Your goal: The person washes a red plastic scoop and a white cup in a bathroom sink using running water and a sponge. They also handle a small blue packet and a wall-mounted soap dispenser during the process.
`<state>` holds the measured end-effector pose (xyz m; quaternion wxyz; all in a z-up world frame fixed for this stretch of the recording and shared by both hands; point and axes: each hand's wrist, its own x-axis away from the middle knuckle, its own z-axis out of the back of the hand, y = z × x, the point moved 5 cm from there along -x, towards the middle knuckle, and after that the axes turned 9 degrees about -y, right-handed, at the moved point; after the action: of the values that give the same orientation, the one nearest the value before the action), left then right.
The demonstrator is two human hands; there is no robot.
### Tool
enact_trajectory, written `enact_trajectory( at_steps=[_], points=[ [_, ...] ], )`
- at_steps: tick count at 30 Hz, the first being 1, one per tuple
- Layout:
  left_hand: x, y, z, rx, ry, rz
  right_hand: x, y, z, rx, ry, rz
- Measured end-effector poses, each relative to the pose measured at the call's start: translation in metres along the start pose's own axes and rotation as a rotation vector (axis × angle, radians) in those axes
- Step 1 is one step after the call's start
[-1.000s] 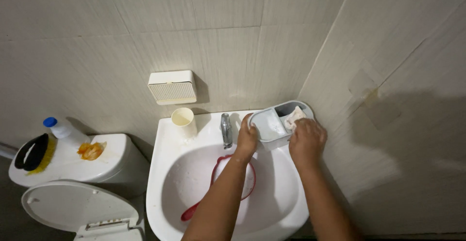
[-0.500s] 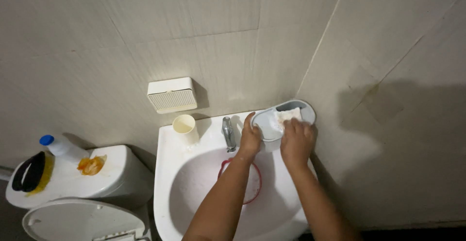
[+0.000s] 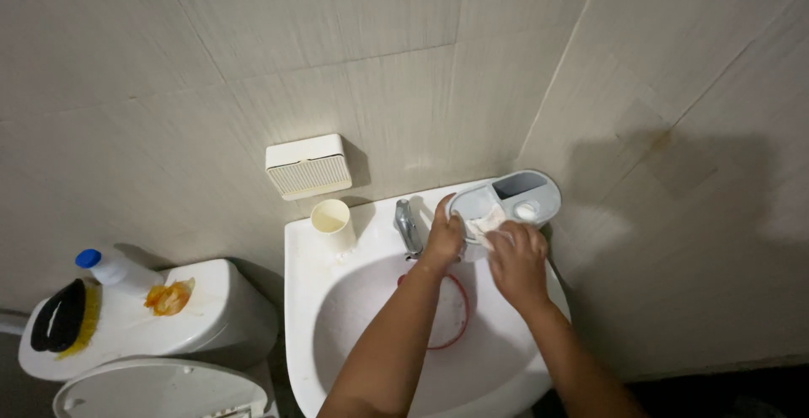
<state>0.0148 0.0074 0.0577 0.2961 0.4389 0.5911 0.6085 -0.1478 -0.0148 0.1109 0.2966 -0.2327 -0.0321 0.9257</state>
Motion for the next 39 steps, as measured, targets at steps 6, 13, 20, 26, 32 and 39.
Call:
enact_trajectory(
  at_steps=[6,13,20,26,32,39],
  points=[
    [-0.022,-0.021,0.007,-0.153,0.074,-0.156,0.035,0.053,-0.04,-0.12,0.229,-0.146],
    [-0.005,0.002,0.006,-0.513,0.207,-0.171,0.006,0.08,-0.054,-0.678,0.281,-0.401],
    [0.034,0.035,-0.003,-0.483,0.12,-0.32,-0.02,0.048,-0.062,-0.69,0.335,-0.192],
    [0.035,0.009,-0.008,-0.526,0.261,-0.712,-0.025,0.039,-0.065,-0.657,0.267,-0.035],
    [0.037,0.022,-0.021,-0.456,0.328,-0.532,-0.033,0.104,-0.096,-0.695,0.201,-0.296],
    [0.038,0.011,-0.017,-0.393,0.458,-0.47,-0.02,0.076,-0.073,-1.025,0.172,-0.221]
  ],
)
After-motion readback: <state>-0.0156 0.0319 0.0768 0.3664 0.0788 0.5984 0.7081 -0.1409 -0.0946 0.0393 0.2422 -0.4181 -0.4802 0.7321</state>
